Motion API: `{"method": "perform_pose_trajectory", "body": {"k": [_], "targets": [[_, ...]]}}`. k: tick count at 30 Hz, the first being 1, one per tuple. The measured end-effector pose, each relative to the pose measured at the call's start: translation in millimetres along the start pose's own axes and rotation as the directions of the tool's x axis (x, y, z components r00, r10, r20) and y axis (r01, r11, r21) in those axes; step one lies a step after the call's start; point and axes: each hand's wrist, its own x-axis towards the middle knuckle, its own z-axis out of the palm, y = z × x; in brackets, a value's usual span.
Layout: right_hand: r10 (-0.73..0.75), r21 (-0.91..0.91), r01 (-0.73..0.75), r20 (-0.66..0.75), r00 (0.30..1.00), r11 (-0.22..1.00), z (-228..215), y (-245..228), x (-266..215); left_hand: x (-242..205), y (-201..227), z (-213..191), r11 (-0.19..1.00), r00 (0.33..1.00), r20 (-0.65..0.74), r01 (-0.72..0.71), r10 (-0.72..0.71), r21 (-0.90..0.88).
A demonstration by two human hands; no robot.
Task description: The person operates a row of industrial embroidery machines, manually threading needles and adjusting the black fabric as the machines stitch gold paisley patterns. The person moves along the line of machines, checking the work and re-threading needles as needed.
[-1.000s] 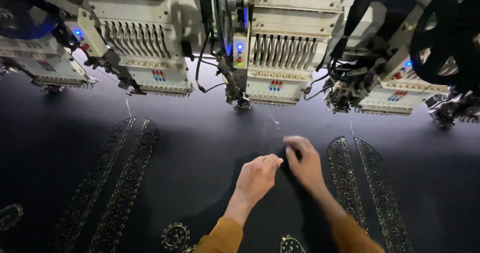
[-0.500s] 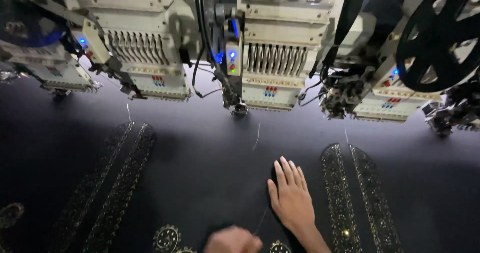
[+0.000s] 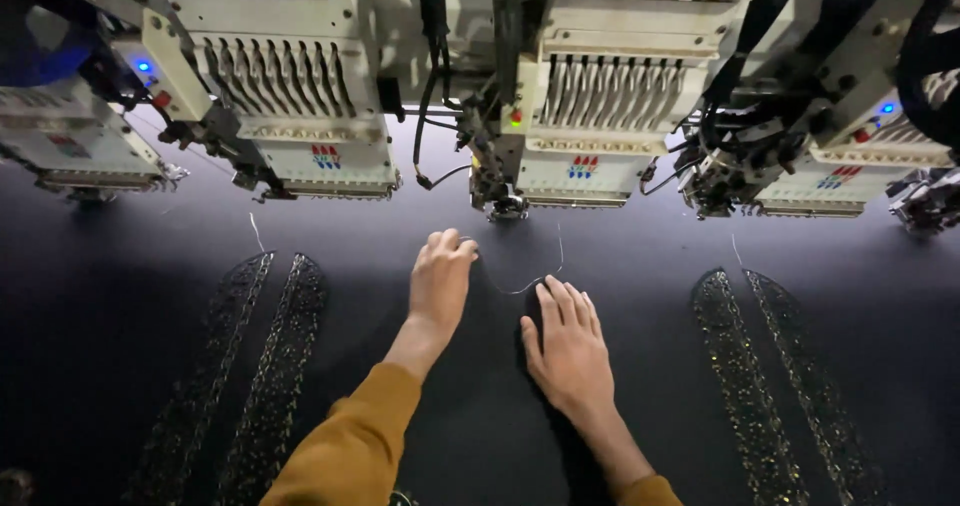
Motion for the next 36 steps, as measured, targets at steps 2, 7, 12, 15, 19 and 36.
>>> {"method": "perform_pose_trajectory", "body": {"k": [2,7,12,15,19,36], "targets": [[0.055,0.019,-0.055,0.016,0.998,0.998,7.2,-0.3,3.1,10.8,-8.7,16.5,0.983,0.996,0.014,-0.094,0.093,0.157],[0.101,0.047,-0.103,0.032,0.994,0.994,6.0,-10.1,5.2,25.4,-14.0,36.7,0.932,0.981,0.168,-0.144,0.091,0.331],[0.416,0.386,-0.379,-0.014,0.909,0.841,-4.0,-12.8,17.1,-18.8,36.1,-15.1,0.974,0.999,-0.039,0.026,-0.035,-0.224],[0.55,0.502,-0.409,-0.17,0.817,0.762,3.6,10.0,34.0,-51.2,73.1,-37.5,0.998,0.999,-0.038,0.023,-0.025,-0.055],[0.716,0.753,-0.403,-0.127,0.686,0.52,36.4,44.1,81.1,-89.9,106.1,-56.4,0.976,0.991,0.133,0.028,0.001,-0.215],[0.745,0.731,-0.668,0.521,0.417,-0.138,73.0,91.3,163.2,-94.5,107.8,-72.5,0.913,0.986,0.157,0.116,-0.058,-0.392]]}}
